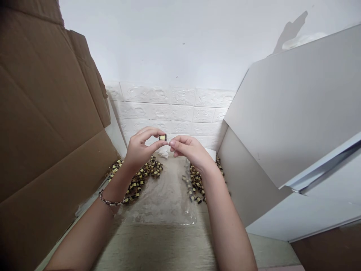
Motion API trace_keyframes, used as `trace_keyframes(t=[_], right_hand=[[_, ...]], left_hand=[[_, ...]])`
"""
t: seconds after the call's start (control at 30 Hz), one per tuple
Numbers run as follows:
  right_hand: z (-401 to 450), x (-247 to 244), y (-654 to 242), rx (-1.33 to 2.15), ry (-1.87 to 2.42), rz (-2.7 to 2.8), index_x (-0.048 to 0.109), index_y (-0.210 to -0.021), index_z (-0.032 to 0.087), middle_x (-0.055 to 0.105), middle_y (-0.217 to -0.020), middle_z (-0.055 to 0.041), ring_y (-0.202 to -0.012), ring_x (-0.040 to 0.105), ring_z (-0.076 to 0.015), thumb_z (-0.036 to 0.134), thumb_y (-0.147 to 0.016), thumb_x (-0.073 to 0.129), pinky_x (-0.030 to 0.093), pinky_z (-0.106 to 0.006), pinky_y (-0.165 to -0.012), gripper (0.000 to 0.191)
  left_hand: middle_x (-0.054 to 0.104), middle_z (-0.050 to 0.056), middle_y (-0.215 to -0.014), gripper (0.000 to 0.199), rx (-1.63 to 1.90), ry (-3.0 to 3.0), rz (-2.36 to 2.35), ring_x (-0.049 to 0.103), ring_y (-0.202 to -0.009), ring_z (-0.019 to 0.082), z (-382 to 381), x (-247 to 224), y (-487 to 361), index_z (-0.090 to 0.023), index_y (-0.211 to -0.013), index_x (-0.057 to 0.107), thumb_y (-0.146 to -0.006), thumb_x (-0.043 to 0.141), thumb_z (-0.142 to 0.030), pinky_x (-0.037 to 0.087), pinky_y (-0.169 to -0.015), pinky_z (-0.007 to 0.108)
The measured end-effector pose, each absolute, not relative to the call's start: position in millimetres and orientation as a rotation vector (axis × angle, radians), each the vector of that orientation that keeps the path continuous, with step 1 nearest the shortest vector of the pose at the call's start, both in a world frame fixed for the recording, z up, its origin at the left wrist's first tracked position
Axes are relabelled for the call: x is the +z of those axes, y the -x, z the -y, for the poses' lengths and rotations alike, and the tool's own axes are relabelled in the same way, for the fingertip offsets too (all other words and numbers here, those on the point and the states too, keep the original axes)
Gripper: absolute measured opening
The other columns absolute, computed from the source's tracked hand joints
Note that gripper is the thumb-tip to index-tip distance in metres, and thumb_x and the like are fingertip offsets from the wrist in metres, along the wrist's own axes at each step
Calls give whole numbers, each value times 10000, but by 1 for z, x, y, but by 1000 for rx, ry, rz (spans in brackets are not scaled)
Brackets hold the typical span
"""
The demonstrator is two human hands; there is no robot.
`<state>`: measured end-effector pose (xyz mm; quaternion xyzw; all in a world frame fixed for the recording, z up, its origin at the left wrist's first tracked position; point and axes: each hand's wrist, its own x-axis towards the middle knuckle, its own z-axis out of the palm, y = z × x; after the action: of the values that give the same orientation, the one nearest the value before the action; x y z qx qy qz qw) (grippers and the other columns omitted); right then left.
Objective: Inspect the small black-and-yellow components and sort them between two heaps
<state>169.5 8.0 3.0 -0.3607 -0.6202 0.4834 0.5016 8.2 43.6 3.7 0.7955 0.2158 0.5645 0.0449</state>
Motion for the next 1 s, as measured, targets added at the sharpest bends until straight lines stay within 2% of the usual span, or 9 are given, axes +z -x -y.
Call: trace_keyframes(t=[0.23,0.47,0.6,0.8,1.0], right_hand=[[-3,5,-162,1250,846,1572,531,-632,156,481,-559,31,-483,418,-55,419,-733,528,322,-198,-500,282],[-4,5,-150,1236,716,1319,438,-524,157,322,-451,59,-387,280,-39,276,-740,490,193,-198,-402,253],[-4,5,-146,1153,706,1250,381,-465,157,273,-436,61,-375,191,-30,195,-688,466,107,-200,-372,242],[3,10,-148,950,926,1337,335,-429,165,257,-401,63,-364,194,-30,183,-658,440,123,-196,-358,252],[16,17,-157,743,1226,1478,414,-444,156,282,-349,66,-323,207,-26,213,-692,427,135,-188,-331,255]], left_hand=[[609,18,-776,157,1753,-2420,-675,517,-721,129,-44,3,-9,-190,-797,598,-697,602,-311,400,-726,269],[596,14,-781,174,1726,-2343,-650,511,-735,121,-44,1,-11,-181,-834,593,-710,590,-303,396,-739,262],[582,15,-772,193,1662,-2197,-597,514,-753,118,-43,-1,-14,-174,-841,597,-703,594,-309,406,-734,246],[587,18,-768,226,1445,-1925,-536,526,-786,127,-44,-4,-18,-162,-829,615,-667,623,-320,397,-763,253],[560,0,-706,275,1131,-1648,-417,478,-704,90,-44,-6,-21,-134,-807,614,-675,613,-375,356,-706,227]])
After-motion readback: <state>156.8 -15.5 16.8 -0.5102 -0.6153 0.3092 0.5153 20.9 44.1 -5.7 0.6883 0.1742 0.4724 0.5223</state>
